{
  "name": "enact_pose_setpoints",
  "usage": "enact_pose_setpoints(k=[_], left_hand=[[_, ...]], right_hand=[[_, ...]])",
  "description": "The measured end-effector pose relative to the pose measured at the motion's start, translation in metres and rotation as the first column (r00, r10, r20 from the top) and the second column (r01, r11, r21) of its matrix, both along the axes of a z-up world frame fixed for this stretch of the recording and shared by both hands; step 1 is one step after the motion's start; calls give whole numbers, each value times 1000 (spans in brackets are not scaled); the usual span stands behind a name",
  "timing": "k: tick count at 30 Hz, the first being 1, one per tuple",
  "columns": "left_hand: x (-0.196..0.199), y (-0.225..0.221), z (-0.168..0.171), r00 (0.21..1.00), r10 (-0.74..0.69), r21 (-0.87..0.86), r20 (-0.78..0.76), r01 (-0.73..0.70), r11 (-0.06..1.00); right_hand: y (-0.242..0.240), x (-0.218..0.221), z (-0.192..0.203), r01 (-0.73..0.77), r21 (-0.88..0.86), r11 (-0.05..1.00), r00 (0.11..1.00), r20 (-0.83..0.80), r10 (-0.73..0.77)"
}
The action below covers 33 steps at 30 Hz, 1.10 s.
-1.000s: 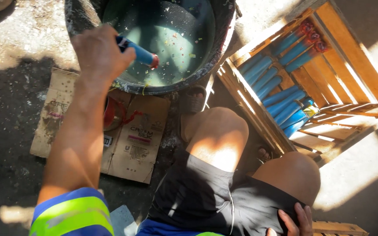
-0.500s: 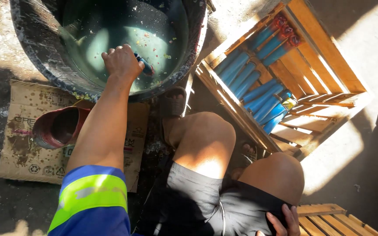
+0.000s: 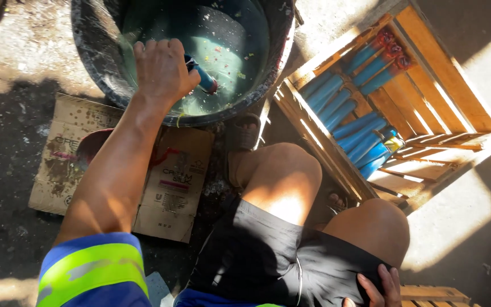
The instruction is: Dipping blue tubes into a container of red wax and organizing them in a wooden crate.
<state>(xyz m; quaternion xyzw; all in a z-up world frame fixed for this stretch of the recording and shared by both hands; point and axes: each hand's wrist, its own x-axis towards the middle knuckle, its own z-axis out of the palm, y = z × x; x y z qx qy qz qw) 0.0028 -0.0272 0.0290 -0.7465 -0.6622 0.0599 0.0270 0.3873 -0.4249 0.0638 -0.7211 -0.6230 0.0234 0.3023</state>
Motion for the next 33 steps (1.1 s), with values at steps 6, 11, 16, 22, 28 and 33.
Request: enact_pose_setpoints(k=[6, 11, 16, 22, 28, 33], left_hand=[[-8, -52, 116, 990, 82, -19, 110, -81, 997], [-44, -95, 171, 929, 366, -181, 47, -352, 918], [-113, -131, 152, 826, 548, -151, -131, -563, 812], [-140, -135, 105, 658, 686, -351, -312, -751, 560], [-159, -142, 36, 669, 677, -390, -306, -737, 553], [-156, -143, 6, 646, 710, -395, -279, -751, 529]], right_hand=[[-2, -4, 3, 39, -50, 998, 998, -52, -42], [-2, -3, 1, 29, -7, 1000, 993, -110, -29], [-13, 25, -16, -47, -136, 990, 998, -48, 41], [-25, 51, -55, -79, -107, 991, 997, -7, 78], [-18, 42, -45, -108, -54, 993, 994, 0, 108], [-3, 13, -17, -57, -51, 997, 998, -36, 55]])
